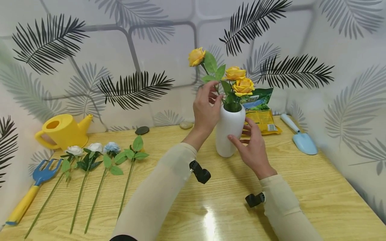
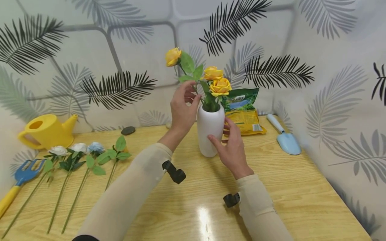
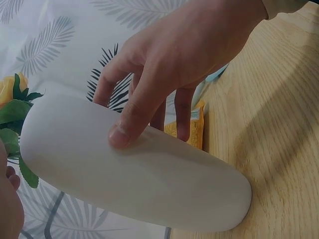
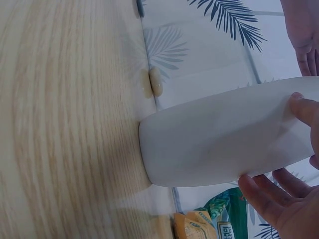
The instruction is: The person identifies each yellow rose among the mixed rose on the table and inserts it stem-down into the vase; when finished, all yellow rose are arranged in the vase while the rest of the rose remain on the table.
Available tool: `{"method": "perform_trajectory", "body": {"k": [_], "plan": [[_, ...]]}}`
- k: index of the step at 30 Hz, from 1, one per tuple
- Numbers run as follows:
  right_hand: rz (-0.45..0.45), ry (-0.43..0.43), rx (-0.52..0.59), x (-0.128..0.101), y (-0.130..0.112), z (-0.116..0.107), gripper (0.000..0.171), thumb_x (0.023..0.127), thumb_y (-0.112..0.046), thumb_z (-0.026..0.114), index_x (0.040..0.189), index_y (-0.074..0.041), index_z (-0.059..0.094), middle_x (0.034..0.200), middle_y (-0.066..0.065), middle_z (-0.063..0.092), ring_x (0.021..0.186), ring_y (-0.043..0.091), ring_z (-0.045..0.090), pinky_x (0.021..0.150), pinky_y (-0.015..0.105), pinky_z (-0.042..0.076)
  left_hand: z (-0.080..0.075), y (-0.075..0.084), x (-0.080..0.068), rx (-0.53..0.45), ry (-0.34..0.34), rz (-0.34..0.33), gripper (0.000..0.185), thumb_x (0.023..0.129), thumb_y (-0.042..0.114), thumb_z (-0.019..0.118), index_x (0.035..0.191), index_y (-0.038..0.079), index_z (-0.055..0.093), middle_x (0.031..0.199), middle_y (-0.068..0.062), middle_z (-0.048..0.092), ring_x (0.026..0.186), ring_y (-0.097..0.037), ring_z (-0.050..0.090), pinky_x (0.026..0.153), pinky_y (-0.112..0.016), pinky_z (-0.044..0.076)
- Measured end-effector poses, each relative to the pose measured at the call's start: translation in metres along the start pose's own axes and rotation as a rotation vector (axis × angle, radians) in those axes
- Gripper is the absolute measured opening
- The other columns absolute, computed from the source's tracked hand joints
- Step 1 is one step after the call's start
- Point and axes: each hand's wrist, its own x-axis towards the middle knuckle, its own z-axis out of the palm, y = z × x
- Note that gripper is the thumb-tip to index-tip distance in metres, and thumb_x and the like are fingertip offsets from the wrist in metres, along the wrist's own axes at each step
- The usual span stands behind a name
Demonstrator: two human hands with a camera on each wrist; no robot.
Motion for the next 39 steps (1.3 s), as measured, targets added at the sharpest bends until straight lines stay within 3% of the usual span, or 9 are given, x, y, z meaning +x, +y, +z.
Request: {"method": "perform_trajectory", "body": {"k": [15, 28, 39], "plan": [[-0.007, 0.000, 0.002, 0.000, 0.001, 0.000, 0.079, 0.095, -0.029, 0.071, 0.157, -0.010, 0.026, 0.142, 0.024, 0.048, 0.122, 0.041, 0.058, 0.093, 0.056, 0.056, 0.000, 0.001, -0.006, -0.030, -0.066, 0.021, 0.030, 0.091, -0.002, 0.070, 0.121, -0.001, 0.062, 0.095, -0.018, 0.065, 0.083, -0.028, 0.070, 0.071, -0.032, 0.059], [-0.019, 0.003, -0.004, 0.000, 0.001, 0.000, 0.079, 0.095, -0.028, 0.071, 0.157, -0.010, 0.026, 0.142, 0.024, 0.047, 0.122, 0.041, 0.058, 0.092, 0.055, 0.057, -0.001, -0.001, -0.009, -0.049, -0.098, 0.040, 0.031, 0.092, -0.004, 0.068, 0.122, -0.001, 0.062, 0.093, -0.018, 0.065, 0.082, -0.027, 0.069, 0.070, -0.024, 0.056], [-0.019, 0.005, -0.003, 0.000, 0.003, 0.000, 0.079, 0.095, -0.030, 0.071, 0.156, -0.009, 0.027, 0.142, 0.023, 0.047, 0.122, 0.040, 0.058, 0.092, 0.055, 0.057, -0.001, -0.004, -0.012, -0.099, -0.099, 0.080, 0.031, 0.090, -0.007, 0.066, 0.121, -0.001, 0.062, 0.091, -0.018, 0.067, 0.081, -0.028, 0.068, 0.068, -0.038, 0.058]]}}
